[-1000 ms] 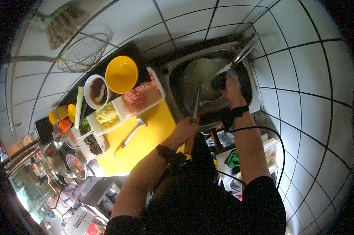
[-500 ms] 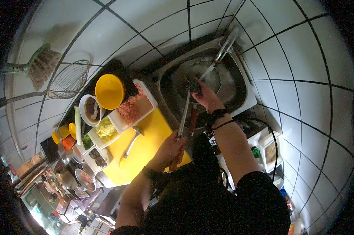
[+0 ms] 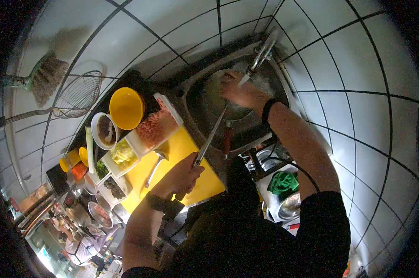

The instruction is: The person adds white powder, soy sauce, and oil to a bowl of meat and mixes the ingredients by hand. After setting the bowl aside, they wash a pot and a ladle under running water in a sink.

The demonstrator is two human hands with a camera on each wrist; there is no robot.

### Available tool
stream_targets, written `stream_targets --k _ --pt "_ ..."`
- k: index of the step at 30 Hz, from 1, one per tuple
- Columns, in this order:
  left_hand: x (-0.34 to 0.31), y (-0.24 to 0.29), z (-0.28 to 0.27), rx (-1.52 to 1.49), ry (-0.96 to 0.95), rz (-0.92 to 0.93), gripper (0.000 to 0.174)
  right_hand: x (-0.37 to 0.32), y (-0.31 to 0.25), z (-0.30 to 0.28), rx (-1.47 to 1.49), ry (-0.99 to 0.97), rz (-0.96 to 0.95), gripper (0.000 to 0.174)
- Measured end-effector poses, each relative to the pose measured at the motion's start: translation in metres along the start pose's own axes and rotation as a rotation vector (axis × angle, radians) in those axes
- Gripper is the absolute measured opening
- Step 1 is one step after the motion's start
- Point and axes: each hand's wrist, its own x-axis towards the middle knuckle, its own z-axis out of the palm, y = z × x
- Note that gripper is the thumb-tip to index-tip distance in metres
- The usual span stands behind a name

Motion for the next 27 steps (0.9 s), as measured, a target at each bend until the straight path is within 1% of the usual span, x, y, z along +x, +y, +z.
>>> stream_targets --k 2,3,4,6,7,8,9,11,12,13,15,17,19,20,21,22,23,24,25,26,27 --pt "-0.004 0.006 -0.001 -0.033 0.009 -0.024 0.052 0.007 -0.007 -0.014 -0.269 0.004 -0.505 0.013" --pt "-0.005 0.003 0.0 -0.031 0.009 -0.025 0.052 0.008 -0.003 -0.009 -0.269 0.006 -0.503 0.013" --pt "-0.005 -0.005 0.0 -0.076 -0.005 -0.006 0.051 0.01 0.001 -0.005 -0.122 -0.19 -0.197 0.016" --pt "-0.007 -0.015 0.0 -0.121 -0.016 0.007 0.05 0.006 0.006 0.001 0.034 -0.381 0.109 0.018" --pt "-0.007 -0.018 0.0 -0.209 -0.017 0.007 0.05 -0.002 0.01 0.002 0.193 -0.132 0.286 0.018" --pt "-0.008 -0.019 -0.001 -0.295 -0.017 0.009 0.052 -0.004 0.006 0.002 0.269 -0.011 0.38 0.018" --pt "-0.009 -0.019 0.0 -0.295 -0.016 0.007 0.052 -0.005 0.0 0.0 0.351 0.121 0.461 0.018" --pt "-0.007 -0.014 0.009 -0.602 -0.066 0.078 0.05 -0.019 -0.012 0.018 0.511 0.292 0.582 0.02" --pt "-0.002 -0.011 0.017 -0.606 -0.018 0.046 0.049 -0.028 -0.019 0.032 0.577 0.332 0.624 0.02" --pt "0.002 -0.007 0.022 -0.604 -0.022 0.05 0.049 -0.038 -0.026 0.045 0.628 0.356 0.651 0.021" --pt "0.004 -0.005 0.029 -0.531 -0.044 0.041 0.049 -0.045 -0.037 0.062 0.691 0.347 0.711 0.023" --pt "0.005 -0.02 0.025 -0.505 -0.058 0.032 0.05 -0.046 -0.033 0.06 0.679 0.312 0.756 0.025" --pt "0.0 -0.024 0.018 -0.286 -0.018 -0.028 0.049 -0.043 -0.024 0.042 0.583 0.28 0.781 0.027" --pt "-0.001 -0.024 0.017 -0.151 0.037 -0.045 0.048 -0.039 -0.021 0.031 0.509 0.246 0.787 0.028" --pt "-0.001 -0.026 0.016 -0.152 0.041 -0.045 0.048 -0.035 -0.019 0.016 0.375 0.17 0.762 0.029" --pt "0.002 -0.031 0.015 0.028 0.105 -0.007 0.049 -0.031 -0.019 0.003 0.191 0.048 0.693 0.03" --pt "0.007 -0.037 0.014 0.207 0.168 0.031 0.049 -0.028 -0.023 -0.01 -0.168 -0.171 0.46 0.033" --pt "0.019 -0.053 0.013 0.205 0.17 0.034 0.049 -0.026 -0.025 -0.016 -0.171 -0.17 0.458 0.033" --pt "0.031 -0.078 0.017 0.442 0.317 0.189 0.052 -0.029 -0.032 -0.02 -0.113 -0.084 0.138 0.034" --pt "0.034 -0.078 0.018 0.681 0.467 0.355 0.056 -0.028 -0.035 -0.023 -0.06 0.01 -0.183 0.035" --pt "0.036 -0.078 0.021 0.678 0.47 0.358 0.056 -0.025 -0.04 -0.023 -0.064 0.009 -0.186 0.035"
